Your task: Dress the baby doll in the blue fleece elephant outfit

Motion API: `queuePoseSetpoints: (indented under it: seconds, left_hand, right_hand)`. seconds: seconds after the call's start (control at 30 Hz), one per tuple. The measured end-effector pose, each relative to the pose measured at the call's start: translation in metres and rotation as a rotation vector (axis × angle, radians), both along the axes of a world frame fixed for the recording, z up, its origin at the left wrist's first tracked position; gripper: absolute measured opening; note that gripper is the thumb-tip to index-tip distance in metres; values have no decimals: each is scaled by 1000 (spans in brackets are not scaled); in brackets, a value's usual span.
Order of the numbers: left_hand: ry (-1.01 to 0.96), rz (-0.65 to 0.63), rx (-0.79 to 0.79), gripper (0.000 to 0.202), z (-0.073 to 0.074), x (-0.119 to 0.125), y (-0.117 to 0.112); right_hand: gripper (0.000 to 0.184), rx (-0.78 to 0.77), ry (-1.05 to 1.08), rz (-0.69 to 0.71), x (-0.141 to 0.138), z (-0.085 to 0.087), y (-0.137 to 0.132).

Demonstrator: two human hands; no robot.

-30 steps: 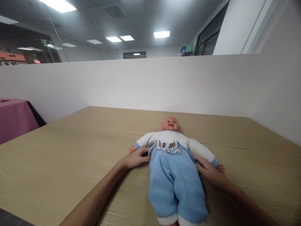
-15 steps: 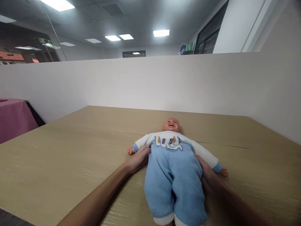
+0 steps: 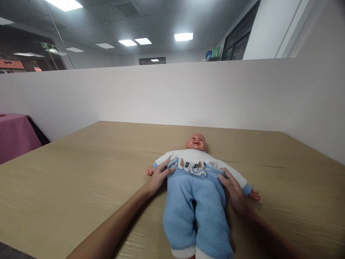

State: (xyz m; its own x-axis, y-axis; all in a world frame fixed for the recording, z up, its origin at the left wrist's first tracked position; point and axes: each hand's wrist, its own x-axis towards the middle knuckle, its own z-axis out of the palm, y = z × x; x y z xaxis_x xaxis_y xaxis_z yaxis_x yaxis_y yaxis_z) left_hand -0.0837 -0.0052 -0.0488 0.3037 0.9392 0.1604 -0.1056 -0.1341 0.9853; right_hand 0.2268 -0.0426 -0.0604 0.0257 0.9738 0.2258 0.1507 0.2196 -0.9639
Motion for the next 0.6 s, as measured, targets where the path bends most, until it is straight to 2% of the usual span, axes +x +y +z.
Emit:
queuePoseSetpoints:
  seconds: [0.1,0.17,0.23,0.33,0.4,0.5,0.6]
  left_hand:
    - [31,54,101,29,8,7,-2]
    - [40,95,108,31,7,11,0]
    - [54,121,85,34,2,13,4]
    - [159,139,78,39,-7,9,11]
    - [264,99,112,40,-10,1,14]
    - [398,-11,175,38,-11,-13,16]
    - [425,-74,181,41,-9,-19,15]
  right_hand:
    - [32,-18,109,-25,-4,1,8]
    - [35,-62,250,-69,-8,-2,18]
    - [39,-110,289,-59,-10,-5,29]
    - [43,-113,109,13,-3,-8,37]
    - [41,-74,-47,48,7,-7,36]
    - [31,-12,-241,117,22,-3,27]
    - [16,55,-332,218,29,0,18]
